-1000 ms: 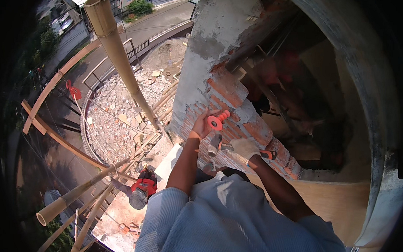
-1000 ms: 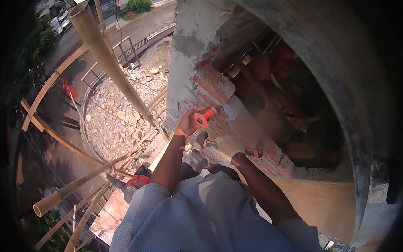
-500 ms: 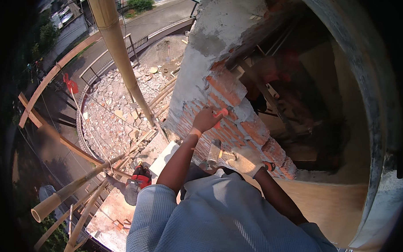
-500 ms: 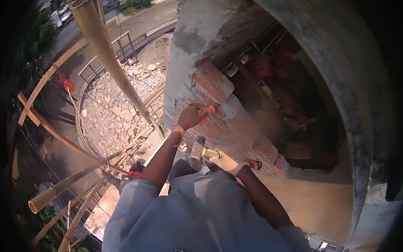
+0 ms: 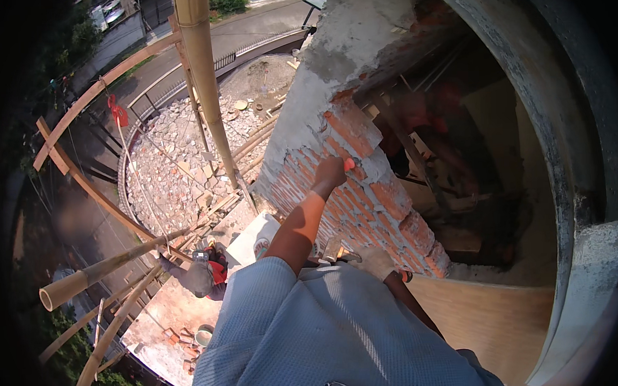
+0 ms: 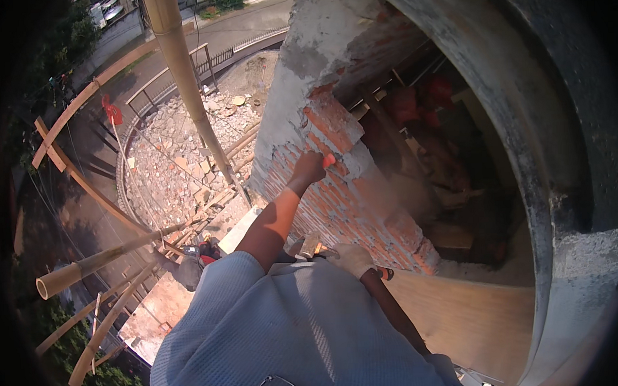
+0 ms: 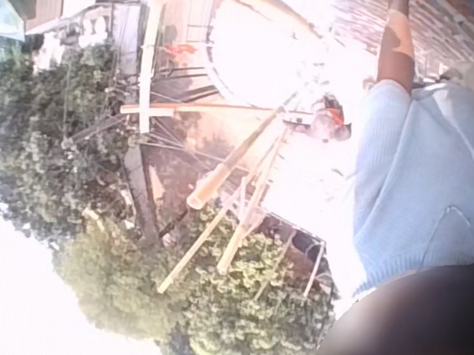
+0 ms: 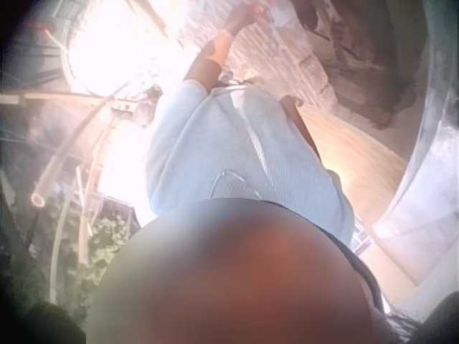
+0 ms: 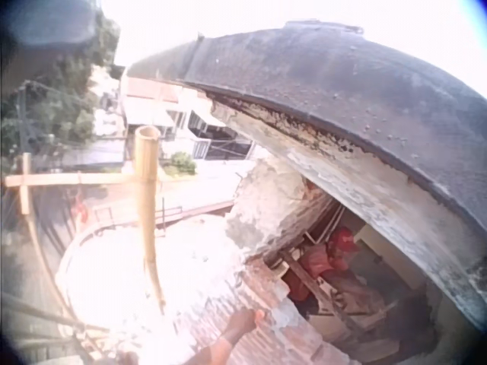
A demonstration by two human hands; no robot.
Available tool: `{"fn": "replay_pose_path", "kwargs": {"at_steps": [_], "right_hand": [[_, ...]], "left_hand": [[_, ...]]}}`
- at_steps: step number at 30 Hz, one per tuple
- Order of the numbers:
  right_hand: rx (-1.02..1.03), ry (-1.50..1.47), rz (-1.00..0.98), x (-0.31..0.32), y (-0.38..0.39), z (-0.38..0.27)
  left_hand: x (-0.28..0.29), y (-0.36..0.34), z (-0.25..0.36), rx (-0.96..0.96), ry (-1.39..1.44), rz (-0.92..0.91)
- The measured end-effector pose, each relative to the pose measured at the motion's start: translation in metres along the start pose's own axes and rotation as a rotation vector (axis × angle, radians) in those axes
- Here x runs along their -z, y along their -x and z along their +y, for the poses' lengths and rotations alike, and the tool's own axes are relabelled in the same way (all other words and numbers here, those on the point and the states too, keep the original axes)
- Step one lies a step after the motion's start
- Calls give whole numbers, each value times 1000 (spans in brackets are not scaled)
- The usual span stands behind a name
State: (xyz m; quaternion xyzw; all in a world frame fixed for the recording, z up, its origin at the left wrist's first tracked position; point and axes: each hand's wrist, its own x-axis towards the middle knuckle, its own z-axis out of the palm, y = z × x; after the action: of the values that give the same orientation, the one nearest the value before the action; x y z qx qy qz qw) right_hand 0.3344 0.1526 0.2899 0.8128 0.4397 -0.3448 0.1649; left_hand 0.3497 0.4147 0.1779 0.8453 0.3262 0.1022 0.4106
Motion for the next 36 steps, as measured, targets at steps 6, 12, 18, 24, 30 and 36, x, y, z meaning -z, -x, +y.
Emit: {"fn": "replay_pose_path", "kwargs": {"at_steps": [6,12,18,24,30,36], "right_hand": [[-43,-97,79,0,29,-2],[-94,-242,172,-17,48,16],[-53,-524,358,-39,36,50],[-172,-837,179,-41,-12,45],[84,-701,79,-64,-30,33],[282,-194,-14,-64,-9,39]], "left_hand": [[15,12,-24,75,-106,-413],[-12,118,-106,154,1027,-694],[-56,199,-89,274,1353,-540],[-74,234,-27,463,1750,-676],[-110,244,11,324,1977,-494],[-171,286,9,535,2134,-107]]}}
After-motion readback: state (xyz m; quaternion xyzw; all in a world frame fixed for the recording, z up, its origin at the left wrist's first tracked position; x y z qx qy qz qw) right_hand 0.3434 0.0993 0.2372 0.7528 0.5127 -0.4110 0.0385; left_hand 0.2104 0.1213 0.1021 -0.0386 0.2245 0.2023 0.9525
